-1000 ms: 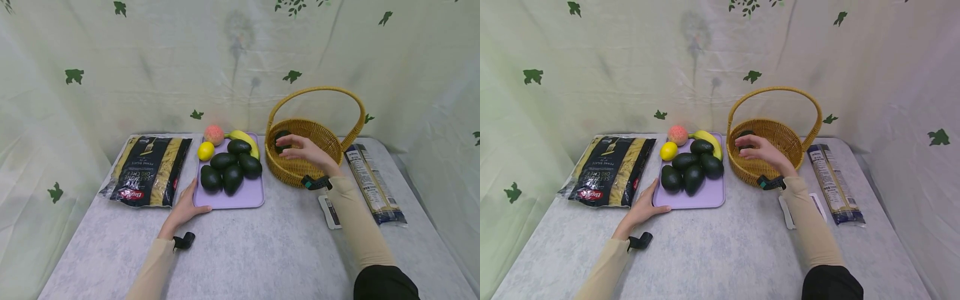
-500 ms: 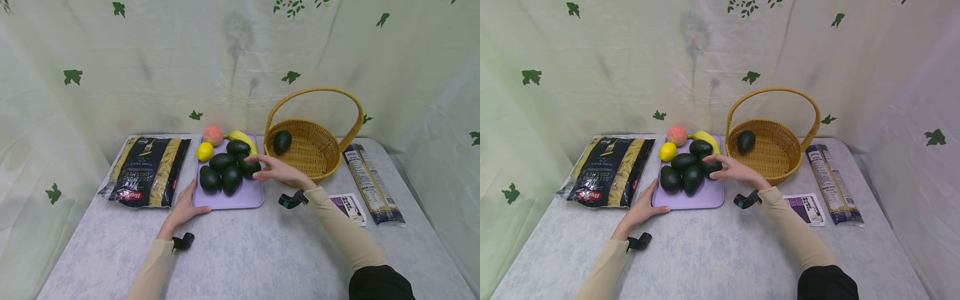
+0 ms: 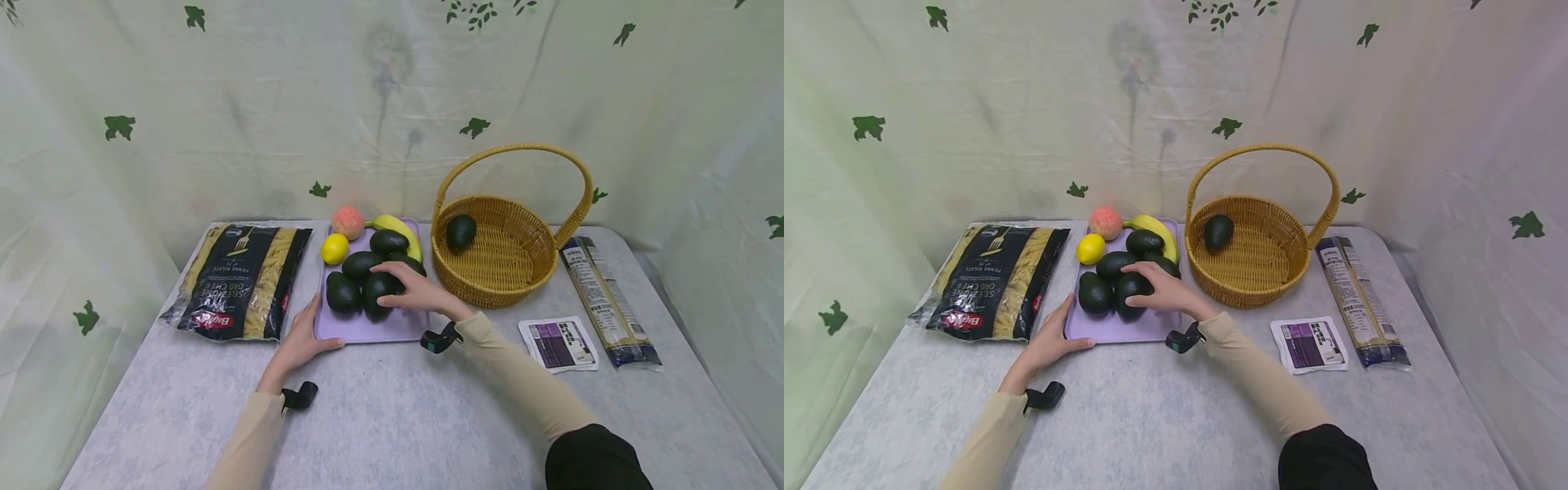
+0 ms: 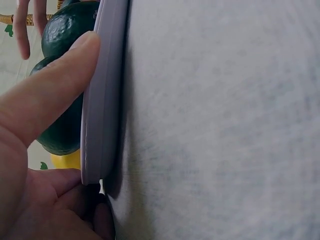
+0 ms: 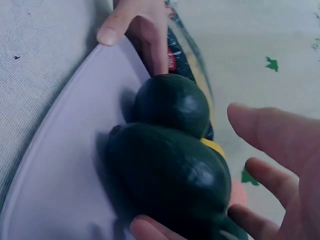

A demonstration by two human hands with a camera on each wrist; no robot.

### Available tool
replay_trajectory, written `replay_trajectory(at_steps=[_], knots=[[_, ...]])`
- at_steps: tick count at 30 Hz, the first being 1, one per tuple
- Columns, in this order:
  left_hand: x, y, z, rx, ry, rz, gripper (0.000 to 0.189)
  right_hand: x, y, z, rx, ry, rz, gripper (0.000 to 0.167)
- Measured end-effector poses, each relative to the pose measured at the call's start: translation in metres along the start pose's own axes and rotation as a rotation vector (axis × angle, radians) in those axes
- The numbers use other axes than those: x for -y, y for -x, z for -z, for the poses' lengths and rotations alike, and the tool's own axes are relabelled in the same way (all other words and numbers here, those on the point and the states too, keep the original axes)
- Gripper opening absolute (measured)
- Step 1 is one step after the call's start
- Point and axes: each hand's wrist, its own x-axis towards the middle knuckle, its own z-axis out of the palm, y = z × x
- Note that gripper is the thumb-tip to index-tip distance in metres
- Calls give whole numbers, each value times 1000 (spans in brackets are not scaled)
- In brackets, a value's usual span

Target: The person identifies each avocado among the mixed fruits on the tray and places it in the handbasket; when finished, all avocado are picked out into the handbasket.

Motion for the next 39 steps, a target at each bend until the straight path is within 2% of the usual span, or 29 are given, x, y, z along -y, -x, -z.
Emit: replay_trajectory(at_steps=[6,10,13,18,24,31,39], knots=[[1,-1,0,4,-19,7,108,1,-9,-14,-27,156,-71,55],[1,-1,0,5,-22,8,108,-1,-10,-21,-62,151,-79,50],[1,-1,0,3,-28,1,108,-3,-8,-23,-97,100,-61,46],[1,-1,-1,-1,-43,-16,108,-7,-1,-18,-133,-16,20,42],[2,-2,-1,-2,-48,-8,109,-5,9,-1,-110,-224,44,38],[1,-1,-1,-7,-46,-14,109,-4,23,26,-82,-406,11,45],[1,0,-1,-3,-42,-7,109,-9,45,70,-116,-458,12,49]])
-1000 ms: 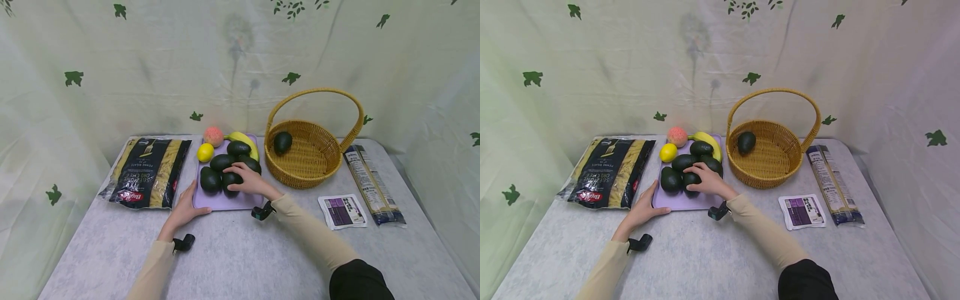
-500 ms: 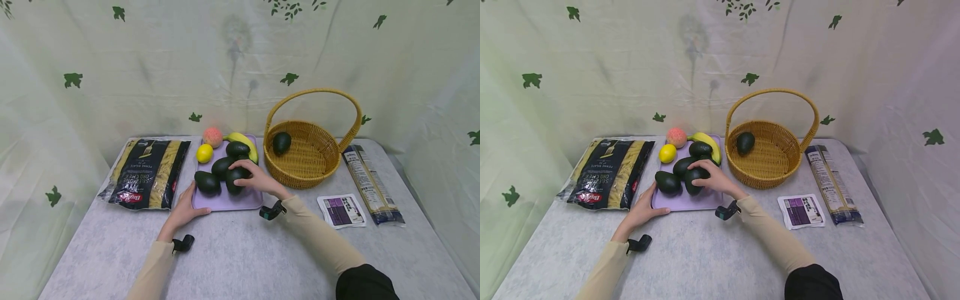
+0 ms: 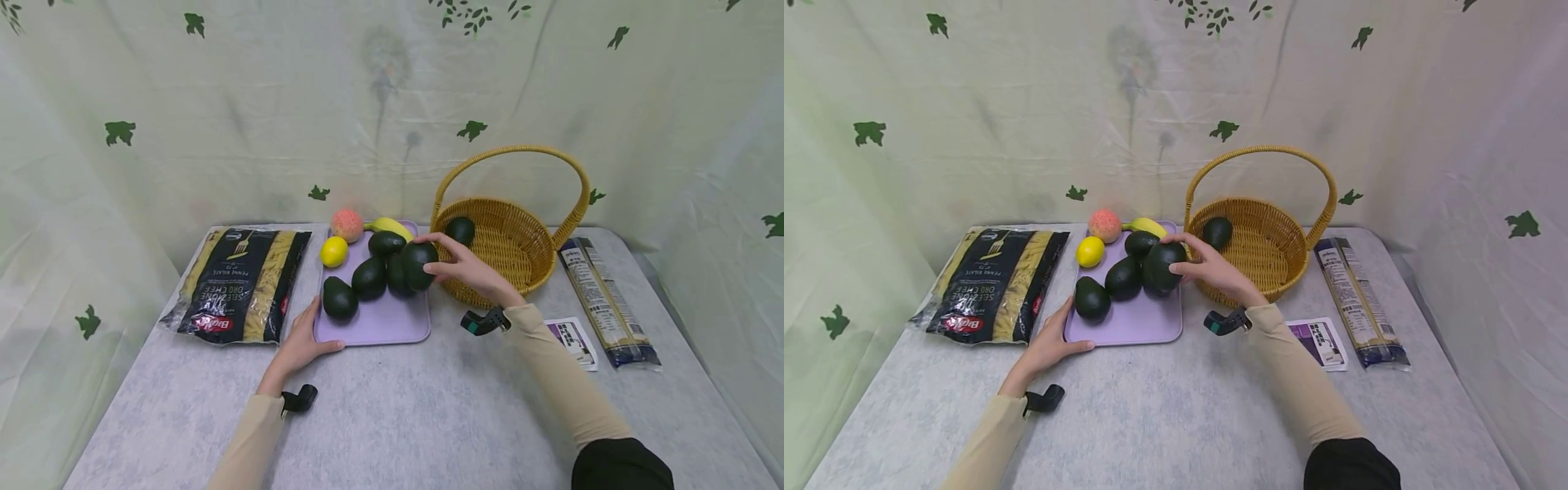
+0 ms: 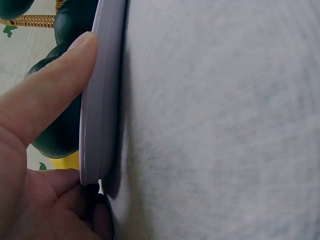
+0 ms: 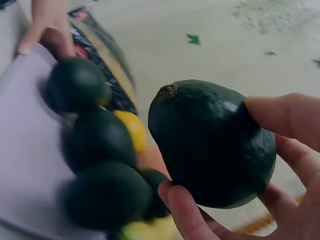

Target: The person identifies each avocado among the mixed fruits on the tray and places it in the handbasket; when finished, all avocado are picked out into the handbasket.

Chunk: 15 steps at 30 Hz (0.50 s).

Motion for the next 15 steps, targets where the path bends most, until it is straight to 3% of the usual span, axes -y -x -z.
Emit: replay_trajectory(at_steps=[10,15], knots=[[-1,0,1,3,-13,0,109,1,22,65,-66,-72,-9,48],[-2,0,1,7,-4,6,109,-7,27,97,-150,-87,-37,48]])
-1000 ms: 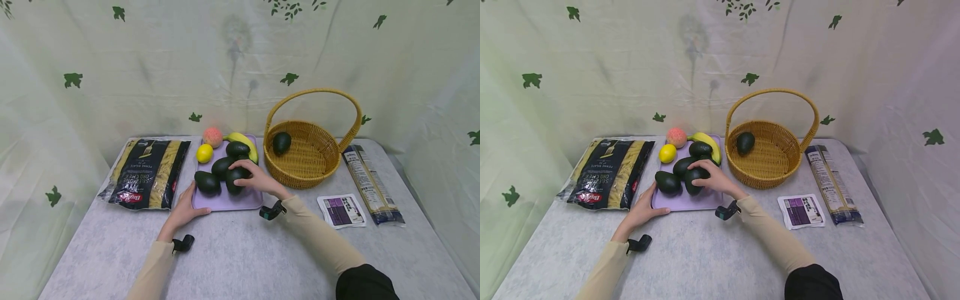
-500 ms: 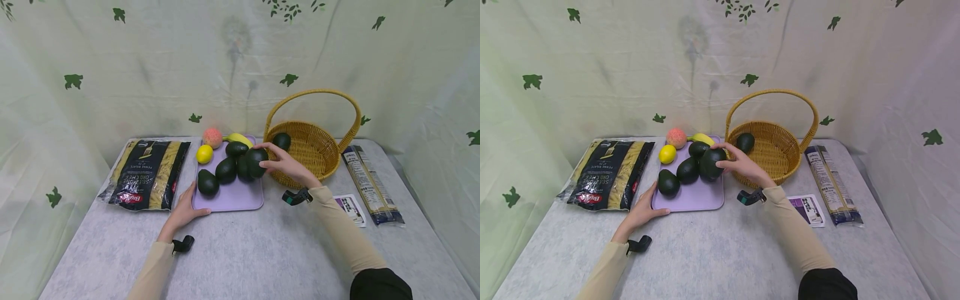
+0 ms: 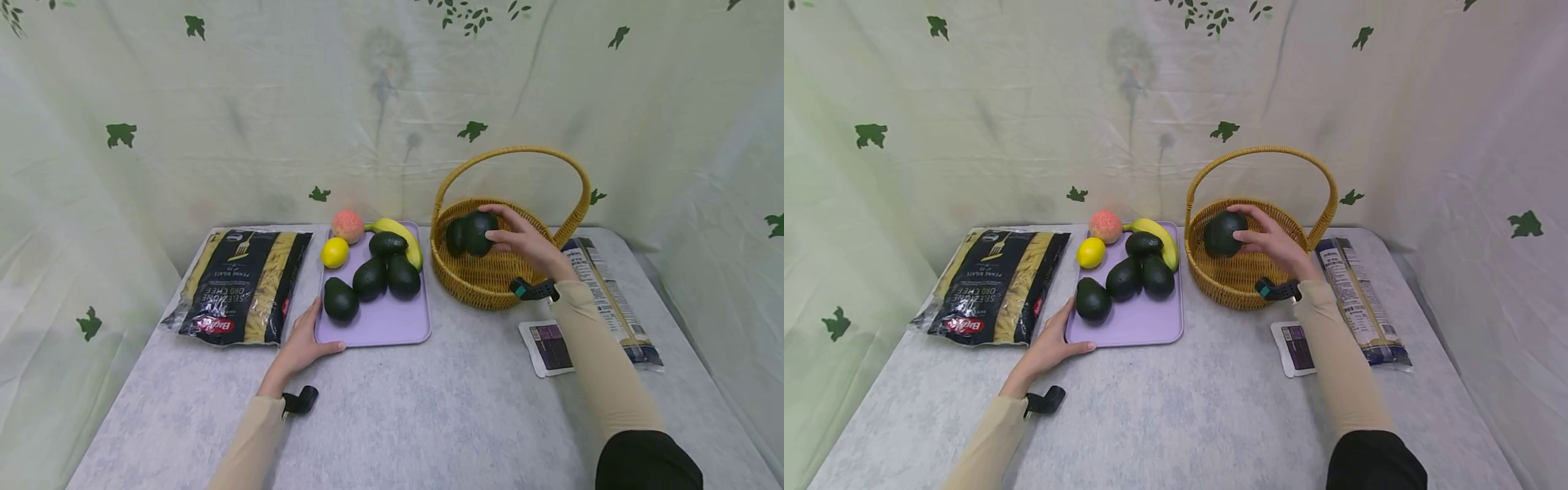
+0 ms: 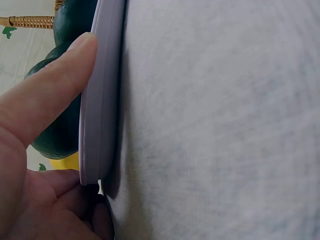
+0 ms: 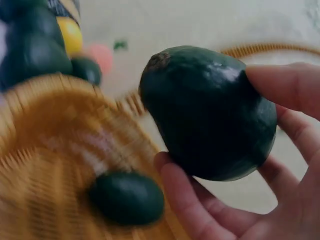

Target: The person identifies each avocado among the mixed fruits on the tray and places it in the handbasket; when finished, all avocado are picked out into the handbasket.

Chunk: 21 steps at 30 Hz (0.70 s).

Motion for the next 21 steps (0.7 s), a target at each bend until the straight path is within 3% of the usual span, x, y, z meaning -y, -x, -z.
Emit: replay_trajectory(at_steps=[4,9,21], knots=[[2,0,-1,-3,-3,-1,109,-2,-6,20,-56,31,-25,51],[4,-1,-1,-4,-3,-2,109,-7,-17,35,-61,87,-68,53],[3,-2,-1,4,-10,4,110,-25,-36,45,-87,184,-164,51]])
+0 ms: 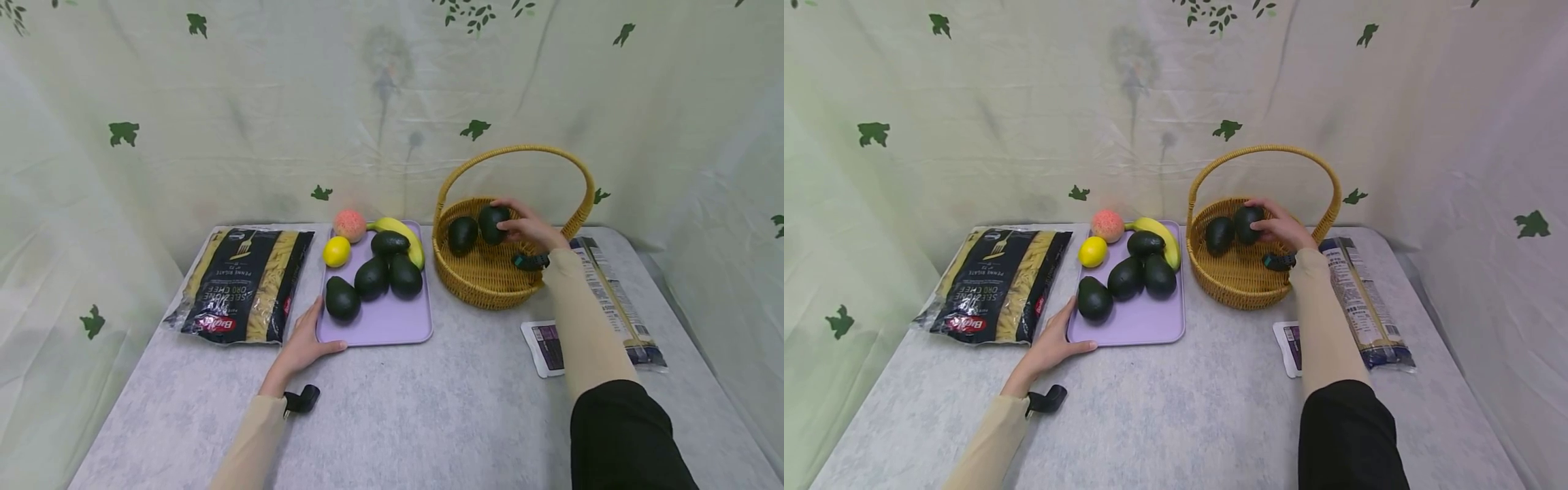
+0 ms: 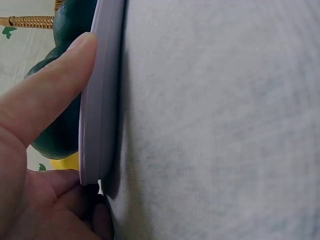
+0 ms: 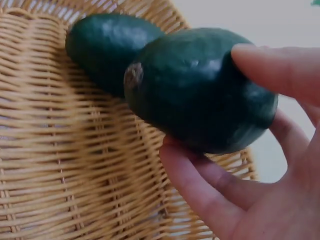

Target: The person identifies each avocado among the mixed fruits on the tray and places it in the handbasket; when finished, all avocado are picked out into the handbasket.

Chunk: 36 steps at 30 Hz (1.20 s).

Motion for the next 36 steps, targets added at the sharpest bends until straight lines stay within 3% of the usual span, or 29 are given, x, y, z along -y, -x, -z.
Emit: replay_trajectory(at_steps=[8,16,21,28,36], knots=[[-1,-2,1,-1,1,-1,110,-7,-7,-4,-30,96,-89,48],[0,-1,1,4,3,15,110,-10,-8,-13,-81,329,-54,44],[-1,0,1,-1,4,16,110,-11,-12,-16,-59,362,-63,48],[0,0,0,4,3,25,110,-13,-14,-20,-96,400,-83,51],[-2,1,0,2,17,22,109,-6,-6,-17,-101,451,-77,50]])
